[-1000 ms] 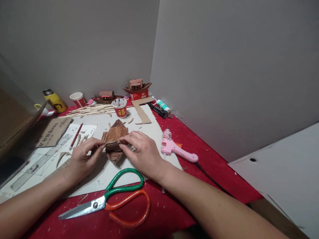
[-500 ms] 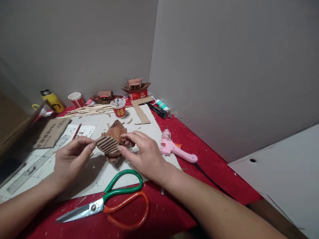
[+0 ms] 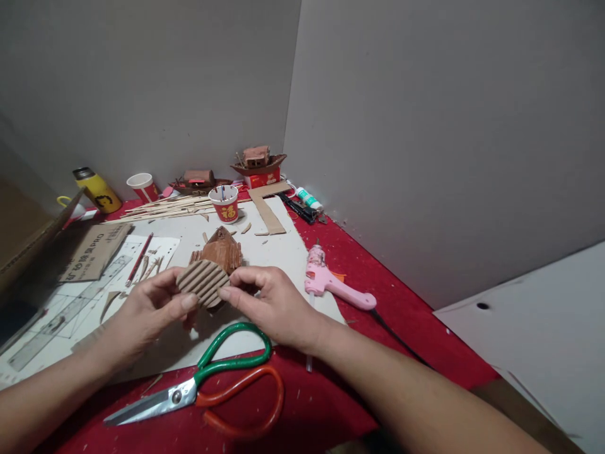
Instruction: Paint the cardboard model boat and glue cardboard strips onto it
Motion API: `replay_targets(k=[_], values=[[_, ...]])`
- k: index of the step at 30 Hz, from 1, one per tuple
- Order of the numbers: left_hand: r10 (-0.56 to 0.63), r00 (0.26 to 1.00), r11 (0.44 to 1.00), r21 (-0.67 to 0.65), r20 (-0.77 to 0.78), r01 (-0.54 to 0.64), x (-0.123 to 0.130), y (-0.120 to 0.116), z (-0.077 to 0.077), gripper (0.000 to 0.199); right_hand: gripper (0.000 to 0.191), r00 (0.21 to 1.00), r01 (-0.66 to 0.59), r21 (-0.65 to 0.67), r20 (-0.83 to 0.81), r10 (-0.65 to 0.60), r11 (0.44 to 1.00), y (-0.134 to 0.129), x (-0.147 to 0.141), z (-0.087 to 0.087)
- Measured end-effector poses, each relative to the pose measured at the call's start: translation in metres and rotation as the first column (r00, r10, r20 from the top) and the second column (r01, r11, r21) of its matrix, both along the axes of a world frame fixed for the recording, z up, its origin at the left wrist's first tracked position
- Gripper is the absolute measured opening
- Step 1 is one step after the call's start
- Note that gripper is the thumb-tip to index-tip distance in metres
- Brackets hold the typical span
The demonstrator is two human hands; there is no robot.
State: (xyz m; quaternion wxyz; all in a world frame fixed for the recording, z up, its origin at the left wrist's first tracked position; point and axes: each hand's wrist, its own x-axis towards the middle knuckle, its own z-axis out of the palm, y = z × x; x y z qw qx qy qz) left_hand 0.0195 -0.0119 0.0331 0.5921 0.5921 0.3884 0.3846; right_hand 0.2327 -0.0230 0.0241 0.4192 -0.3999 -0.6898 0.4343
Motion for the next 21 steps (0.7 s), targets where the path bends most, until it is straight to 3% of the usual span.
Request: replay_targets(k=[6, 11, 14, 17, 21], values=[[-0.087, 0.989, 0.965, -0.236, 0.123, 0.114, 0.003, -0.005, -0.002, 0.022, 0.018, 0.994, -0.085, 0.066, 0.068, 0.081, 0.994, -0.005, 0.001, -0.003], [-0.080, 0.985, 0.957, -0.266, 0.152, 0.119, 0.002, -0.005, -0.003, 0.021, 0.017, 0.994, -0.098, 0.102, 0.054, 0.093, 0.990, -0.007, 0.000, -0.003], [-0.075, 0.988, 0.975, -0.199, 0.133, 0.101, 0.001, -0.007, -0.003, 0.017, 0.018, 0.993, -0.107, 0.095, 0.059, 0.102, 0.990, -0.007, -0.002, -0.001], [-0.023, 0.997, 0.999, -0.045, 0.068, 0.026, 0.000, -0.006, -0.005, 0.013, 0.016, 0.990, -0.089, 0.173, 0.119, 0.069, 0.981, -0.009, 0.004, 0.008], [0.086, 0.996, 0.978, 0.194, -0.017, -0.081, -0.008, -0.001, -0.011, 0.007, 0.012, 0.918, 0.081, 0.397, 0.328, -0.223, 0.914, -0.016, 0.041, 0.026]])
